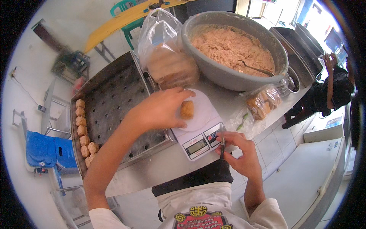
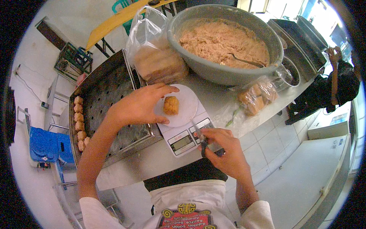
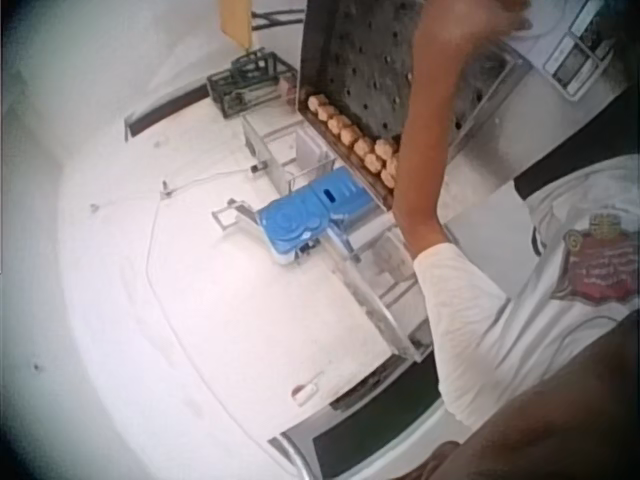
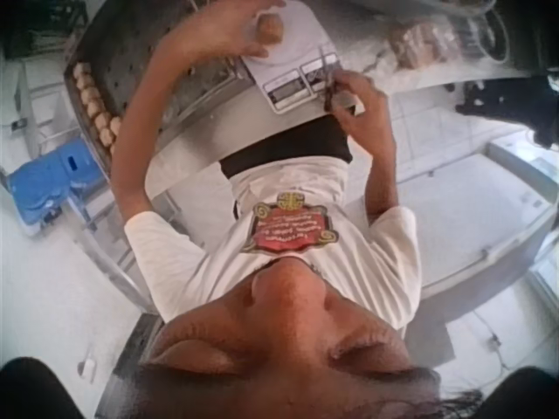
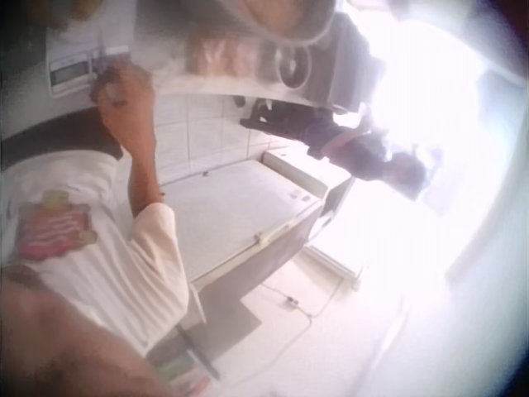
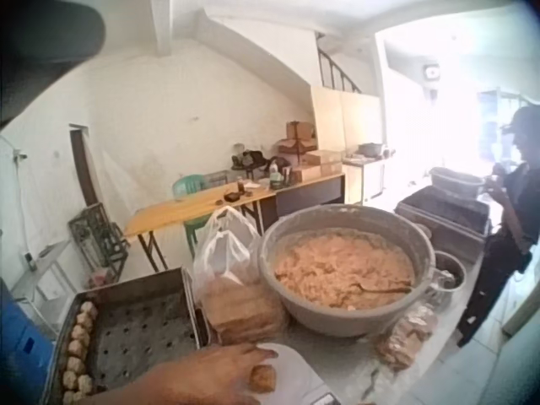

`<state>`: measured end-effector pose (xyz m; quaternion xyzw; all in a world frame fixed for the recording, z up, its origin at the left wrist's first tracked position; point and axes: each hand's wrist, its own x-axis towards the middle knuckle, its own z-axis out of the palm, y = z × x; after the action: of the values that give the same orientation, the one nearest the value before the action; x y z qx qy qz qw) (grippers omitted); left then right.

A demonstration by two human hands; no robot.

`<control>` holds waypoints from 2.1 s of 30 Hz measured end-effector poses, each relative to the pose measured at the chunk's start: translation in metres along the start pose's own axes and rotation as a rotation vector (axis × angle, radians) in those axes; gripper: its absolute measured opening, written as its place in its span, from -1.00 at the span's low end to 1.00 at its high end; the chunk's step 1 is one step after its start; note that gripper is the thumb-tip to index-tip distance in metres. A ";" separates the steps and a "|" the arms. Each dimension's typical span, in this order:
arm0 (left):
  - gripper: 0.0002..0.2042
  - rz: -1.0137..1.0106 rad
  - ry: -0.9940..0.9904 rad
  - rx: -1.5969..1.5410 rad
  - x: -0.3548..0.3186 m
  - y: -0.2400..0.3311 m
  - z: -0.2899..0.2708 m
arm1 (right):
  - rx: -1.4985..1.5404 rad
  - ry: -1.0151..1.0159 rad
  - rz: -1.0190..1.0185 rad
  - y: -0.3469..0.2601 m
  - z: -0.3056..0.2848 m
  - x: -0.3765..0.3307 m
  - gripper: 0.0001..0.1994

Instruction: The person scoops a pinkish mixture from a large bowl, places it onto a small square base, and arranges the assembled items on a perforated metal tray. The person uses a digital scale to weigh each item and occasionally uses scissors to trim the mixture. A second person is visible in the background.

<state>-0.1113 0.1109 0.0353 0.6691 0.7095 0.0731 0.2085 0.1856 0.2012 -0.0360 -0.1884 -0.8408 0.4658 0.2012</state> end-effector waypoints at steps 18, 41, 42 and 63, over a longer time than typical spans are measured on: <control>-0.50 0.094 0.249 -0.369 -0.037 0.009 -0.031 | 0.409 -0.183 0.050 0.008 -0.017 -0.020 -0.43; -0.46 -0.152 0.726 -0.745 -0.162 0.069 0.075 | -0.741 -0.504 -0.462 -0.133 -0.054 0.039 -0.33; -0.46 -0.149 0.737 -0.738 -0.163 0.069 0.076 | -0.765 -0.508 -0.480 -0.136 -0.053 0.041 -0.33; -0.46 -0.143 0.768 -0.551 -0.165 0.066 0.078 | -0.983 -0.588 -0.537 -0.163 -0.039 0.054 -0.48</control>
<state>-0.0170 -0.0587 0.0234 0.4630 0.7339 0.4858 0.1053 0.1387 0.1750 0.1318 0.0945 -0.9947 -0.0094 -0.0387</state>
